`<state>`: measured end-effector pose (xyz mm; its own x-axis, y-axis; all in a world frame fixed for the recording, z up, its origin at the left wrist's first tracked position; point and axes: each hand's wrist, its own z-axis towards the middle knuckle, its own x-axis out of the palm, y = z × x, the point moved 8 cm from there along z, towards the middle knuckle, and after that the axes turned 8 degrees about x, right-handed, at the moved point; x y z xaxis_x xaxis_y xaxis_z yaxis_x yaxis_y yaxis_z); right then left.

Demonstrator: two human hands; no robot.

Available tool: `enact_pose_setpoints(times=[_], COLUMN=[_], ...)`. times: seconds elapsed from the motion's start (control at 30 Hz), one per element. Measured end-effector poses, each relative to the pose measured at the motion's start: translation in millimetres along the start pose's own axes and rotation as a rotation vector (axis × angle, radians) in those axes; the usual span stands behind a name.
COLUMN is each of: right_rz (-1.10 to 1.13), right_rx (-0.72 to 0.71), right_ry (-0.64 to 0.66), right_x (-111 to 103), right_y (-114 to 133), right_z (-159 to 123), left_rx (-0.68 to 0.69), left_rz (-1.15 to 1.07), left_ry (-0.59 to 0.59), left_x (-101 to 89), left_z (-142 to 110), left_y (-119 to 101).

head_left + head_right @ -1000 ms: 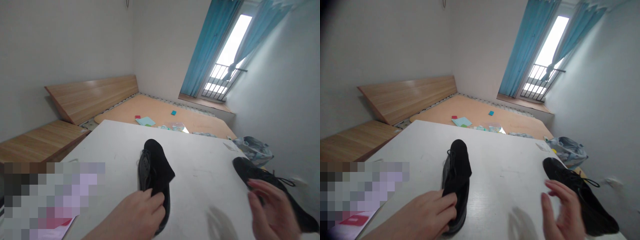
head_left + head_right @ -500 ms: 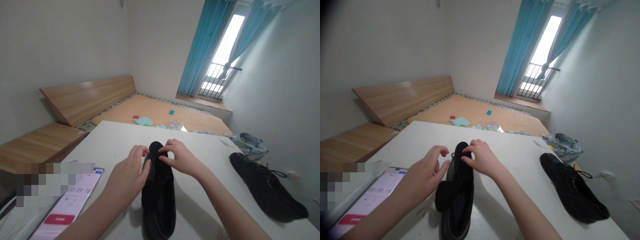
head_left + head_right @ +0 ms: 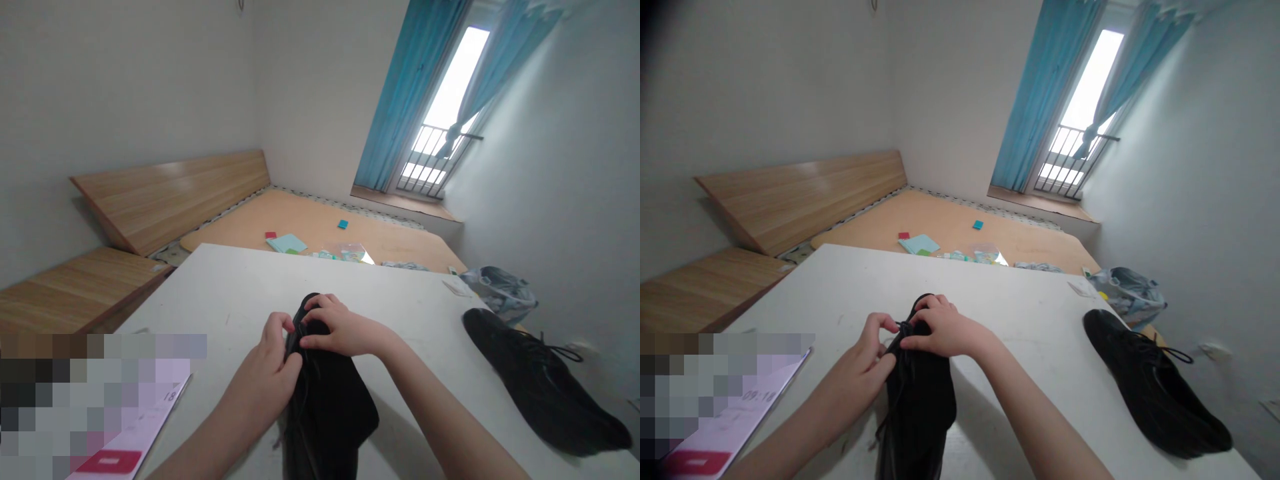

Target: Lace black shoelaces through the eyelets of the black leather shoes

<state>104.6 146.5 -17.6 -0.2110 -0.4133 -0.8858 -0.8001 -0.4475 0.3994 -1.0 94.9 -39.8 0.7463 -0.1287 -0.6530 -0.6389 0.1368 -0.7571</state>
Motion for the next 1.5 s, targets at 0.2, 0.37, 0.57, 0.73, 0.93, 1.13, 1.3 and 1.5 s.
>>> enact_pose_setpoints(times=[0.2,0.37,0.57,0.73,0.93,1.13,1.3,1.5], right_rz=[-0.022,0.080,0.318,1.332,1.467,0.891,0.379,0.517], right_rx=[-0.024,-0.028,-0.036,-0.109,0.193,0.615,0.587,0.320], right_ry=[0.019,-0.108,-0.184,-0.188,-0.401,-0.416,-0.294,-0.425], right_x=[9.7,4.6,-5.9,-44.9,-74.9,-12.2,18.4,8.5], right_y=[8.6,11.5,8.8,0.4,-57.4,-137.4,-145.1,-71.1], right_z=[1.5,5.0,-6.1,-49.2,-115.7,-139.1,-136.5,-90.7], left_rx=[-0.032,-0.061,-0.079,-0.067,0.078,0.159,0.223,0.231], left_rz=[-0.095,-0.129,-0.147,-0.164,-0.136,0.011,0.112,0.092], left_ry=[-0.012,-0.018,-0.005,0.022,0.036,0.051,0.040,0.045], left_x=[0.5,0.3,1.1,3.8,3.9,5.1,-0.5,-4.3], left_z=[1.5,3.9,3.5,3.5,4.3,3.6,8.4,13.7], left_y=[13.8,18.1,16.8,19.5,7.3,-7.9,-15.2,-14.3])
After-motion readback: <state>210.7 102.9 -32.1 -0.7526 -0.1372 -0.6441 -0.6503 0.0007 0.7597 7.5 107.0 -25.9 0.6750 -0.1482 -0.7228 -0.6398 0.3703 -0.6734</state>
